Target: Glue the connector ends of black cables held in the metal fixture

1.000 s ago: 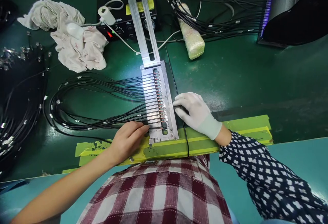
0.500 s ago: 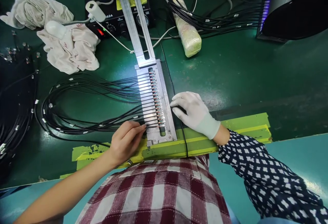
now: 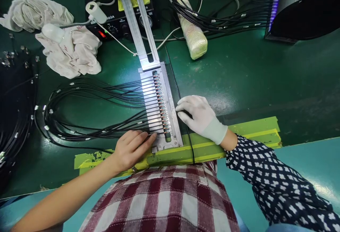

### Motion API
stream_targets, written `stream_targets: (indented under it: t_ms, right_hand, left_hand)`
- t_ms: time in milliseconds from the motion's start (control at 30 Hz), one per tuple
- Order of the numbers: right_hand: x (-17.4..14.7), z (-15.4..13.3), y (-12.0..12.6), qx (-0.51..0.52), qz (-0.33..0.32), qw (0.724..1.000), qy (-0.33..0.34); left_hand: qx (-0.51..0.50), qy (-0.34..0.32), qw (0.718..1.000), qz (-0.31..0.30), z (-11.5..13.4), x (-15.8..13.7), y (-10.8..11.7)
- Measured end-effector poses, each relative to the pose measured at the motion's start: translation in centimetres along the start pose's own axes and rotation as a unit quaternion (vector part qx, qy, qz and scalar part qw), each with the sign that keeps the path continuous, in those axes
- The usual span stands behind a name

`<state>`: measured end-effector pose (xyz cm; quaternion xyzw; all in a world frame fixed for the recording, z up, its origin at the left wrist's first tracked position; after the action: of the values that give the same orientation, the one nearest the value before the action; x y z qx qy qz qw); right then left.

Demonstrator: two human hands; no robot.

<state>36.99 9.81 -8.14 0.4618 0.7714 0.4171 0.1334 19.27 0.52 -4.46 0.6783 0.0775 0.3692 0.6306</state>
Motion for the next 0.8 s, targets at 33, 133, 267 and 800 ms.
stream_targets:
  t_ms: [33, 133, 267, 800]
  right_hand:
    - [0.0, 0.0, 0.0, 0.0, -0.001, 1.0, 0.0]
    - [0.1, 0.0, 0.0, 0.001, -0.003, 1.0, -0.002]
    - [0.1, 0.1, 0.0, 0.005, -0.007, 1.0, -0.008]
    - [0.1, 0.0, 0.2, 0.015, 0.001, 1.0, 0.0]
  left_hand:
    - [0.004, -0.006, 1.0, 0.005, 0.1, 0.1, 0.1]
    - [-0.006, -0.006, 1.0, 0.025, 0.1, 0.3, 0.4]
    - [-0.008, -0.013, 0.999, 0.031, 0.3, 0.4, 0.6]
    - [-0.091, 0.047, 0.994, 0.038, -0.8, -1.2, -1.4]
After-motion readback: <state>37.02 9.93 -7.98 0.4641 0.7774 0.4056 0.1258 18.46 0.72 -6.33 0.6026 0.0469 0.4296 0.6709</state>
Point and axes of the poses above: each hand's wrist, its own x-axis towards the middle knuckle, its own y-axis out of the back of the hand, z = x × y, the point moved 8 cm from there along x, towards the middle knuckle, and after that the axes turned 2 degrees about y, right-handed, at the moved point
